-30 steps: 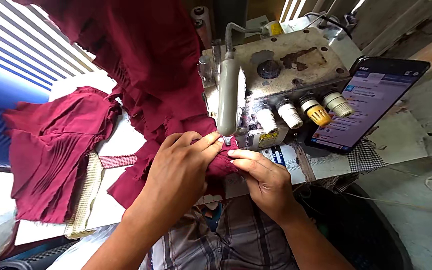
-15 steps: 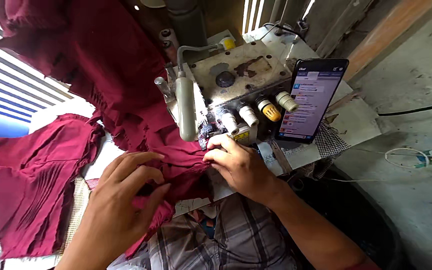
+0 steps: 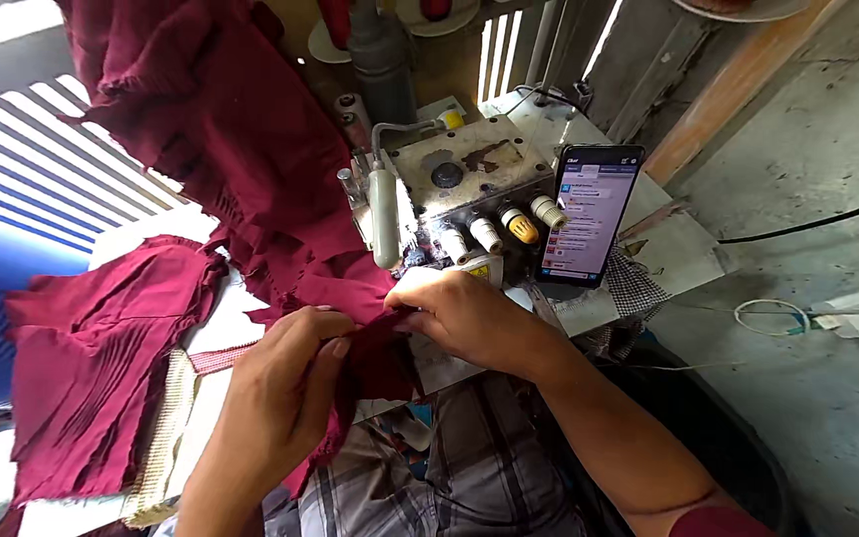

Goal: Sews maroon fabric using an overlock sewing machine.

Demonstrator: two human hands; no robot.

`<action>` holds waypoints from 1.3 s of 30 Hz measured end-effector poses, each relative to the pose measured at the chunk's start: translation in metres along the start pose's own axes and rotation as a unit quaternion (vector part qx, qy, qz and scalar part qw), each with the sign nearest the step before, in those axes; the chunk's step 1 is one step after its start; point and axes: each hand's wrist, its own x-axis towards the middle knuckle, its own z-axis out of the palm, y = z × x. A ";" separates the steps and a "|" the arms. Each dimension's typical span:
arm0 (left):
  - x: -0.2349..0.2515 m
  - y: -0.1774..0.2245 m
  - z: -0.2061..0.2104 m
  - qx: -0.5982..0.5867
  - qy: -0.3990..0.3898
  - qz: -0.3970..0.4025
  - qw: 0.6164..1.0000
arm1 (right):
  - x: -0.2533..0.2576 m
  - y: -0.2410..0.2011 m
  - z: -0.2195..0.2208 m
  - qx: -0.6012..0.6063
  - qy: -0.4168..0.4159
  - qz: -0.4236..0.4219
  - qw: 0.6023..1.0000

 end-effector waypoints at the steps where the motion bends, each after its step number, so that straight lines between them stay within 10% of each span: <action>1: 0.003 0.002 0.002 -0.001 0.005 0.006 1.000 | 0.001 -0.001 -0.002 0.005 0.018 -0.013 1.000; 10: 0.011 -0.012 0.076 0.151 0.135 -0.063 0.977 | -0.011 0.002 0.013 -0.025 0.229 -0.029 0.973; 18: -0.003 -0.008 0.068 0.154 -0.051 0.086 0.983 | -0.064 0.025 0.058 0.071 0.216 -0.048 0.973; 39: 0.014 -0.018 0.058 0.193 -0.120 0.002 0.974 | -0.055 0.031 0.066 0.036 0.251 -0.008 0.967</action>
